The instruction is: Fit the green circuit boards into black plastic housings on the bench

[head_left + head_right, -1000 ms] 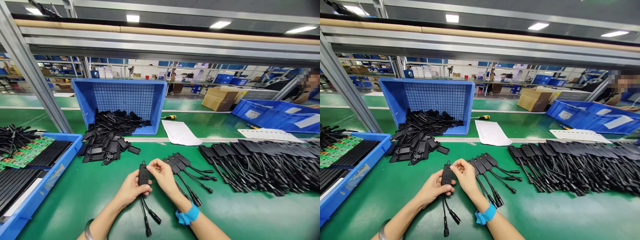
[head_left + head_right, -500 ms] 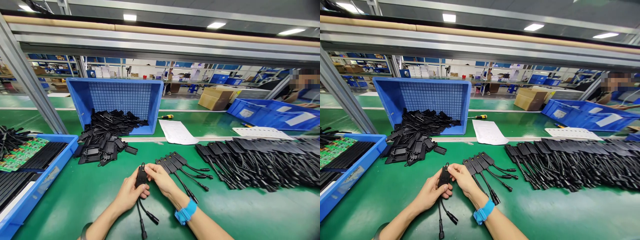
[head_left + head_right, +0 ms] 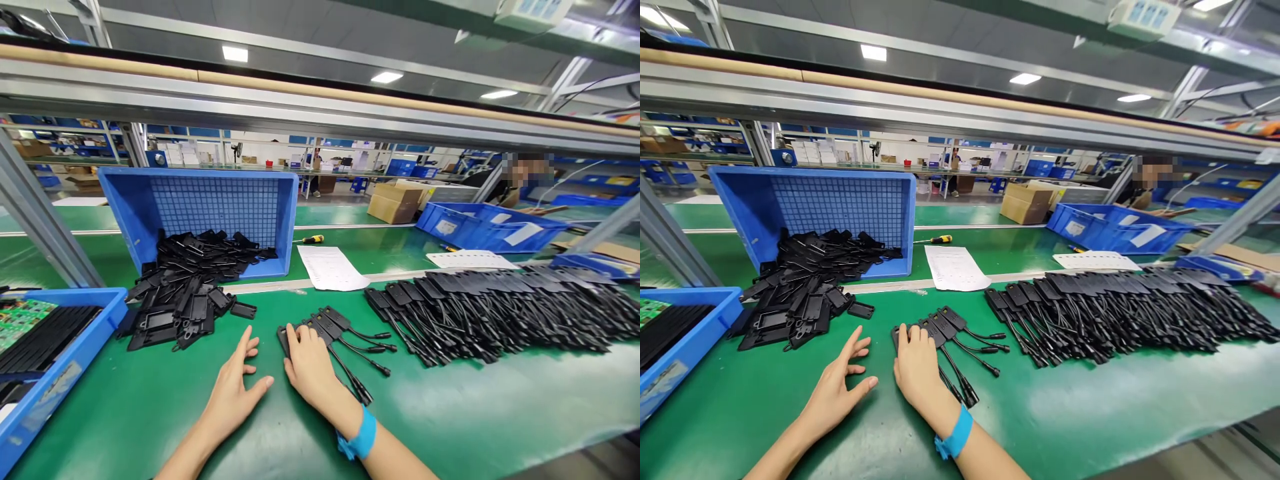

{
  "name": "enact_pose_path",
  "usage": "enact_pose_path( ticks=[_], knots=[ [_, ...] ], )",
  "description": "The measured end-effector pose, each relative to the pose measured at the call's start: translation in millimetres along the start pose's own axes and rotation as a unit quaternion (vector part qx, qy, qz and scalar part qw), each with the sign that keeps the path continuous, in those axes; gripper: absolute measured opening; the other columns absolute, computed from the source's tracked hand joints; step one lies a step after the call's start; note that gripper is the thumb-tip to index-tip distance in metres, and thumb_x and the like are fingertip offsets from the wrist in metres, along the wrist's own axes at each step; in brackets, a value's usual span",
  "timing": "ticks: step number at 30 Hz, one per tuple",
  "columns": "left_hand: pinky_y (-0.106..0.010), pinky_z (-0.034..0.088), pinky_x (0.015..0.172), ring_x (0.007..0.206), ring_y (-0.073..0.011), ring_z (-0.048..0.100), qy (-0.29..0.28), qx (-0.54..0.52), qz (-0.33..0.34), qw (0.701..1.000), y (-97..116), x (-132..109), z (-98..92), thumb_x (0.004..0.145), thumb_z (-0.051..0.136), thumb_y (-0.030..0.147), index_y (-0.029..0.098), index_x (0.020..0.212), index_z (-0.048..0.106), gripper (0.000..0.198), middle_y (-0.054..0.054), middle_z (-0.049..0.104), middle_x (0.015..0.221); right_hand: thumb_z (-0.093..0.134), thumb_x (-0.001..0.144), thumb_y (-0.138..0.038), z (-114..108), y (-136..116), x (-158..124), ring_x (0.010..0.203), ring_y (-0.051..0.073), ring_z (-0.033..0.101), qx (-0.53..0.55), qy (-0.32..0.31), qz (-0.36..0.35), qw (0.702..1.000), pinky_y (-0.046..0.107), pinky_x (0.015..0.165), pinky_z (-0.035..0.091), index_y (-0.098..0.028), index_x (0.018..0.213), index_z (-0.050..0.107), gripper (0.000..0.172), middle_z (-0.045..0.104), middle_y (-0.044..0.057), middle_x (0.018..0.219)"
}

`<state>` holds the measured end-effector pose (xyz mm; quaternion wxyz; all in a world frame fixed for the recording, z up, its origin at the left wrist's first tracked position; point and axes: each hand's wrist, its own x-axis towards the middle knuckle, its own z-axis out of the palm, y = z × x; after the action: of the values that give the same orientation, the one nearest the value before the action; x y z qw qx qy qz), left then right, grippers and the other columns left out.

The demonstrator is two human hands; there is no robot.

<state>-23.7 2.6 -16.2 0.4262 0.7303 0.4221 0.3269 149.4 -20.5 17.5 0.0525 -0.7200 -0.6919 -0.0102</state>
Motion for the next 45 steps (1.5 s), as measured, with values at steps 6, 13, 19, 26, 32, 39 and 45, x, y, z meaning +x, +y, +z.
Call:
enact_pose_path(
  ticks=[6,13,19,26,32,39,45],
  knots=[
    [-0.038,0.05,0.09,0.119,-0.0239,0.05,0.011,0.027,0.01,1.0,-1,2,-1.7,0.079,0.056,0.037,0.025,0.146,0.017,0.078,-0.012,0.048,0.136,0.052,0.091,-0.033,5,0,-2,0.13,0.047,0.028,-0.035,-0.06,0.071,0.995,0.06,0.1,0.028,-0.006,0.142,0.034,0.061,0.029,0.028,0.145],
    [-0.043,0.042,0.102,0.127,-0.0236,0.045,0.013,0.075,0.044,0.996,-11,5,-6.1,0.086,0.046,0.032,0.024,0.146,0.018,0.067,-0.012,0.045,0.139,0.062,0.077,-0.06,-2,-12,-9,0.134,0.05,0.011,0.108,-0.062,-0.004,0.992,0.068,0.102,0.018,-0.008,0.145,0.027,0.093,0.016,0.028,0.148],
    [-0.043,0.046,0.096,0.114,-0.0242,0.055,0.034,0.188,0.091,0.977,-27,7,-10.4,0.084,0.039,0.02,0.022,0.141,0.035,0.056,-0.011,0.058,0.125,0.058,0.078,-0.065,7,-16,-9,0.134,0.049,0.008,0.162,-0.079,-0.005,0.984,0.065,0.106,0.015,-0.001,0.146,0.018,0.101,0.007,0.031,0.148],
    [-0.036,0.055,0.082,0.095,-0.0226,0.066,0.028,0.184,0.11,0.976,-35,13,-15.6,0.079,0.05,0.03,0.027,0.134,0.043,0.055,-0.004,0.069,0.105,0.059,0.072,-0.071,20,-19,-8,0.128,0.051,0.026,0.134,-0.016,-0.047,0.99,0.067,0.099,0.025,-0.006,0.146,0.022,0.105,0.027,0.033,0.142],
    [-0.033,0.056,0.083,0.104,-0.0218,0.064,0.044,0.14,0.113,0.983,-32,21,-23.6,0.077,0.05,0.03,0.027,0.133,0.043,0.056,-0.003,0.066,0.115,0.065,0.075,-0.045,-9,-1,2,0.101,0.037,0.049,0.12,0.042,-0.021,0.992,0.052,0.08,0.046,-0.011,0.13,0.047,0.066,0.054,0.02,0.106],
    [-0.04,0.047,0.098,0.115,-0.0235,0.057,0.003,0.176,0.144,0.974,-30,18,-17.0,0.074,0.048,0.021,0.024,0.13,0.05,0.057,-0.005,0.059,0.127,0.049,0.093,-0.034,-18,28,-3,0.097,0.03,0.052,0.125,-0.017,-0.094,0.988,0.045,0.082,0.046,-0.013,0.13,0.048,0.044,0.056,0.017,0.107],
    [-0.041,0.046,0.098,0.11,-0.0233,0.058,-0.036,0.174,0.116,0.977,0,8,-18.7,0.076,0.046,0.016,0.025,0.116,0.062,0.044,-0.005,0.064,0.118,0.05,0.086,-0.012,1,42,-2,0.097,0.021,0.055,0.267,-0.006,-0.088,0.96,0.032,0.089,0.044,-0.018,0.126,0.054,0.041,0.056,0.009,0.106]
  ],
)
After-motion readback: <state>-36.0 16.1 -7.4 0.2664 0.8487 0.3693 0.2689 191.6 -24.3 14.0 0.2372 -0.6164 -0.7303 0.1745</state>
